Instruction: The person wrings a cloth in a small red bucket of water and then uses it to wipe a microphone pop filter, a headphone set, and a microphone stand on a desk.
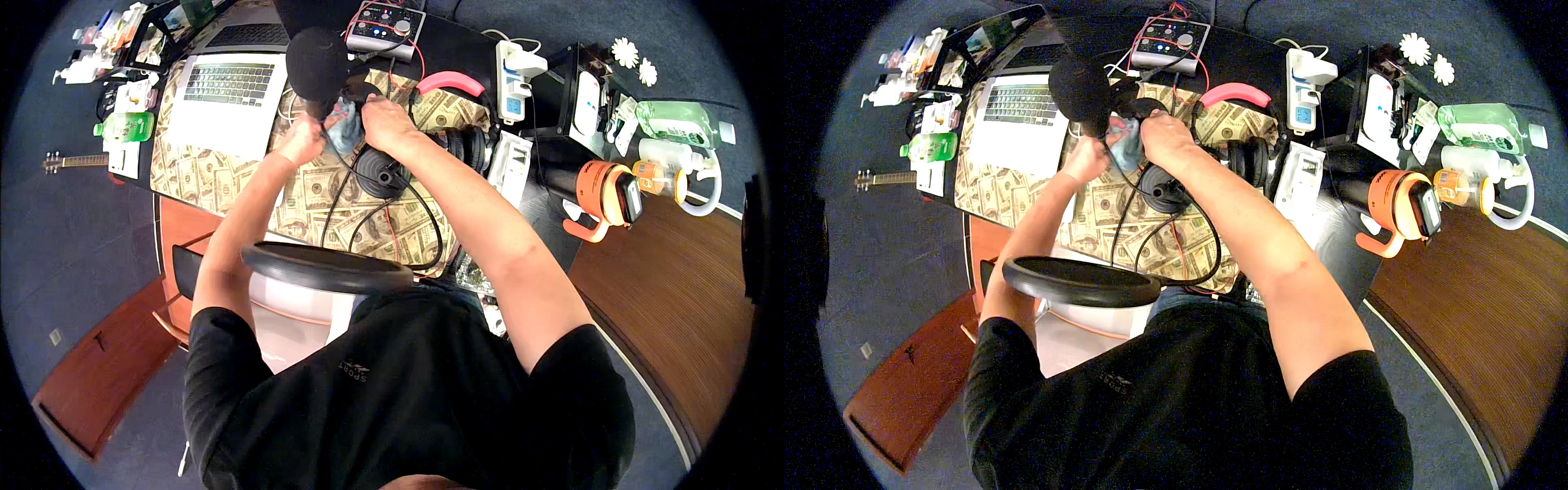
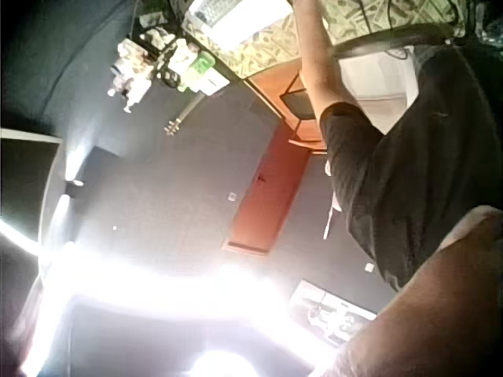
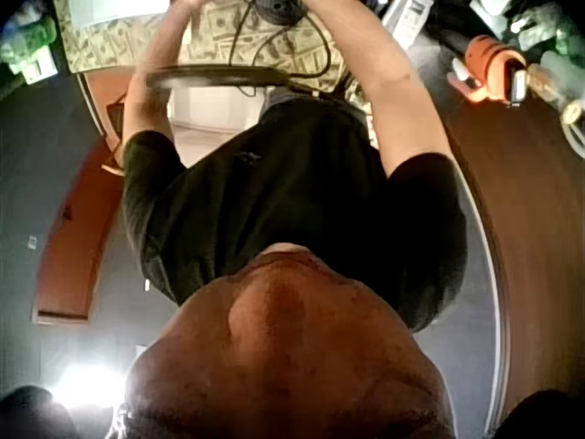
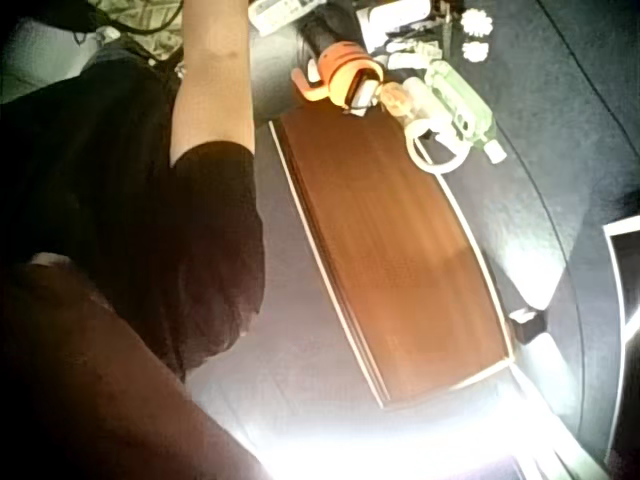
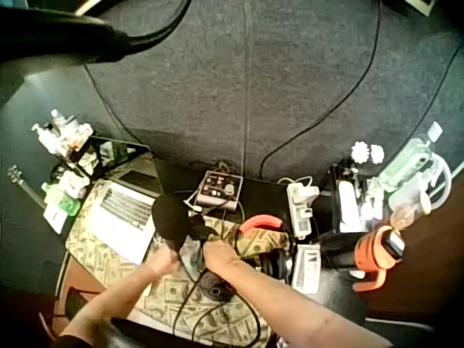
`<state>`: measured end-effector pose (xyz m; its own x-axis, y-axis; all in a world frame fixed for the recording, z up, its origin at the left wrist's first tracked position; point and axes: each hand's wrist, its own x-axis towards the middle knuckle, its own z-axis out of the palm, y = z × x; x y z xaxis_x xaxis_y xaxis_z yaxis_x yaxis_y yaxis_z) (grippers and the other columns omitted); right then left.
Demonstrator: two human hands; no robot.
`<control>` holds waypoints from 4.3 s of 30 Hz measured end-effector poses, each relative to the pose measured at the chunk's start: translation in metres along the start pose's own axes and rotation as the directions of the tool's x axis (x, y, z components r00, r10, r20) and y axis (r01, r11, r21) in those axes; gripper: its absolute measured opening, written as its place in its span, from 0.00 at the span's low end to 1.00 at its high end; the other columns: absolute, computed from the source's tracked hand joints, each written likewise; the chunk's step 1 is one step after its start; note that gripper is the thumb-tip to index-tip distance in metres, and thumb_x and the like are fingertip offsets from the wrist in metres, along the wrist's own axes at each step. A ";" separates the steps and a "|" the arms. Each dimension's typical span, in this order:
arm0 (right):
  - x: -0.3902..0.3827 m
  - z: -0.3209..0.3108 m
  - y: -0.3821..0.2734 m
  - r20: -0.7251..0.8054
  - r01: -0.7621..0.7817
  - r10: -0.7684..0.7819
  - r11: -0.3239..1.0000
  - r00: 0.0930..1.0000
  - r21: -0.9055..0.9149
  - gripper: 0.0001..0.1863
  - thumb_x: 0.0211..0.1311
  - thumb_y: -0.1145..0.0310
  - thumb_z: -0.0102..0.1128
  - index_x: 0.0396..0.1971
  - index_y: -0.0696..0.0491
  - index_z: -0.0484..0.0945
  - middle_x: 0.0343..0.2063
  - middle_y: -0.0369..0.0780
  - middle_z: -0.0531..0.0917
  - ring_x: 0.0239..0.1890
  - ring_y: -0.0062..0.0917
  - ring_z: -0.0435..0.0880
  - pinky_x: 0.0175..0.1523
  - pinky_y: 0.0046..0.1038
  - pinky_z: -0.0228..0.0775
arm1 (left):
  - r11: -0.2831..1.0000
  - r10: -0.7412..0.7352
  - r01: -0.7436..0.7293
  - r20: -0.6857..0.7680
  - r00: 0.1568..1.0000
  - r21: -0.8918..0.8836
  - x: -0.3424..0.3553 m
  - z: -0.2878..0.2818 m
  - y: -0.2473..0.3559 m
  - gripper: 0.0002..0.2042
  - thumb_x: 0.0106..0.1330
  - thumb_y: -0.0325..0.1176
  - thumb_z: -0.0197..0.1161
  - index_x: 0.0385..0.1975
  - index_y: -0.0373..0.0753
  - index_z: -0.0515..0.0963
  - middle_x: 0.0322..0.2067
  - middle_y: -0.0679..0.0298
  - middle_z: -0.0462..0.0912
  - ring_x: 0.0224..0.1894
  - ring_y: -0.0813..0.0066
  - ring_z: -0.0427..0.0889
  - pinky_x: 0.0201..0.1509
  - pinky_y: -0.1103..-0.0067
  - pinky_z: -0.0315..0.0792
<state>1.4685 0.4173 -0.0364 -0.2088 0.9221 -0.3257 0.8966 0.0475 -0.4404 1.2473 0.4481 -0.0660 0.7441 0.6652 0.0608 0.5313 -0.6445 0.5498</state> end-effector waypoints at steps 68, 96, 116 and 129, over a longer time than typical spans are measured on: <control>-0.043 -0.050 0.024 -0.526 0.387 0.331 0.404 0.783 0.829 0.21 0.50 0.70 0.68 0.47 0.53 0.83 0.38 0.46 0.85 0.41 0.36 0.85 0.49 0.33 0.77 | 0.690 -0.355 -0.086 -0.440 0.825 -0.719 0.006 -0.082 0.115 0.39 0.59 0.26 0.69 0.72 0.32 0.59 0.61 0.57 0.74 0.60 0.68 0.75 0.63 0.73 0.69; -0.088 -0.163 -0.061 -0.786 0.658 -0.355 0.748 0.506 0.086 0.29 0.56 0.68 0.65 0.61 0.44 0.74 0.40 0.47 0.81 0.44 0.42 0.83 0.47 0.38 0.77 | 0.758 -0.393 0.008 -0.448 0.803 -0.652 0.031 -0.102 0.113 0.37 0.55 0.27 0.78 0.65 0.30 0.66 0.52 0.55 0.80 0.53 0.71 0.79 0.56 0.75 0.77; -0.065 -0.096 -0.009 -0.567 0.455 -0.367 0.890 0.738 0.017 0.18 0.55 0.71 0.63 0.48 0.55 0.82 0.54 0.58 0.74 0.53 0.50 0.80 0.58 0.42 0.75 | 0.747 -0.403 0.067 -0.370 0.837 -0.662 0.030 -0.107 0.122 0.31 0.58 0.24 0.75 0.62 0.29 0.69 0.54 0.58 0.80 0.55 0.72 0.78 0.62 0.76 0.71; -0.072 -0.075 -0.023 -0.536 0.360 -0.219 0.917 0.815 0.172 0.18 0.53 0.70 0.64 0.44 0.61 0.81 0.46 0.55 0.80 0.49 0.48 0.82 0.57 0.41 0.75 | 0.848 -0.428 0.241 -0.341 0.837 -0.471 0.007 -0.079 0.103 0.21 0.55 0.26 0.77 0.49 0.31 0.79 0.40 0.61 0.85 0.43 0.75 0.82 0.46 0.77 0.77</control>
<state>1.4923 0.3789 0.0596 -0.1574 0.9471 0.2798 0.6800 0.3094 -0.6647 1.2751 0.4160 0.0571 0.2574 0.9611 0.1002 0.4394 -0.2087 0.8737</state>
